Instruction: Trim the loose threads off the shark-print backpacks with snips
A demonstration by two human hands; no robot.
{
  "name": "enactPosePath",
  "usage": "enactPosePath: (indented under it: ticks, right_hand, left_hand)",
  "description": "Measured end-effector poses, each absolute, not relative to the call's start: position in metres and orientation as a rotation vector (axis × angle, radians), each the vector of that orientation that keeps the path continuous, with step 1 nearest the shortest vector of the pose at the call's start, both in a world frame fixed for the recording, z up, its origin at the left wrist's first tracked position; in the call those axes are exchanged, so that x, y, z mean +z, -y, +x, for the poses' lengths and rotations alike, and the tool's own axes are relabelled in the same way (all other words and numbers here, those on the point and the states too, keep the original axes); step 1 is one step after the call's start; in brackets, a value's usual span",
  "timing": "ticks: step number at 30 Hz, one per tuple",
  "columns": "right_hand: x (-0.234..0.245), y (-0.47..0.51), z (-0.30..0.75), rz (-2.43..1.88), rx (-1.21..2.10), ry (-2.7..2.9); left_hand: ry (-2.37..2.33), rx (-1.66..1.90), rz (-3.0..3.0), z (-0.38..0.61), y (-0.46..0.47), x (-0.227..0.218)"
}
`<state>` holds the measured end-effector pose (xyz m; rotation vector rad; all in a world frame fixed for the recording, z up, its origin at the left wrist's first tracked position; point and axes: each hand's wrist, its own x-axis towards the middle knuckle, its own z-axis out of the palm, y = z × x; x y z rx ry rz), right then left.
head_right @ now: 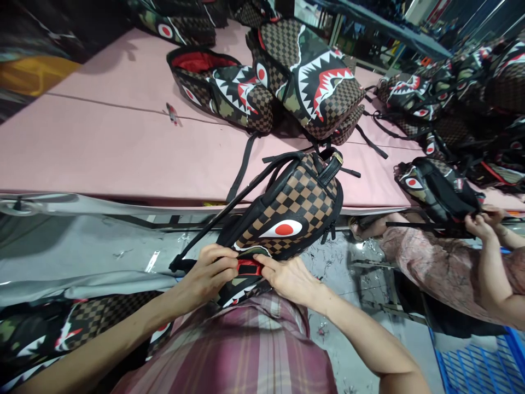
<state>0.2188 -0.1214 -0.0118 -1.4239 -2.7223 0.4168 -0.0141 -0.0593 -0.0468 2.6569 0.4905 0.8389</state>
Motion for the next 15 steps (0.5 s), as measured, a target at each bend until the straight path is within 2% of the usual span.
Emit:
enactPosePath:
  ticks: [5,9,15]
  right_hand:
    - [-0.014,0.116,0.226,-1.588,0.723,2.215]
    - [-0.024,0.110,0.227,-1.708,0.663,1.924]
    - [0.007,0.078,0.238,-1.550,0.590,1.727]
  left_hand:
    - [-1.061,1.024,2.365,-0.015,0.062,-0.070]
    - [-1.219,0.884,2.175,-0.007,0.062,-0.078]
    - [-1.252,0.775,2.189,0.010,0.049,-0.017]
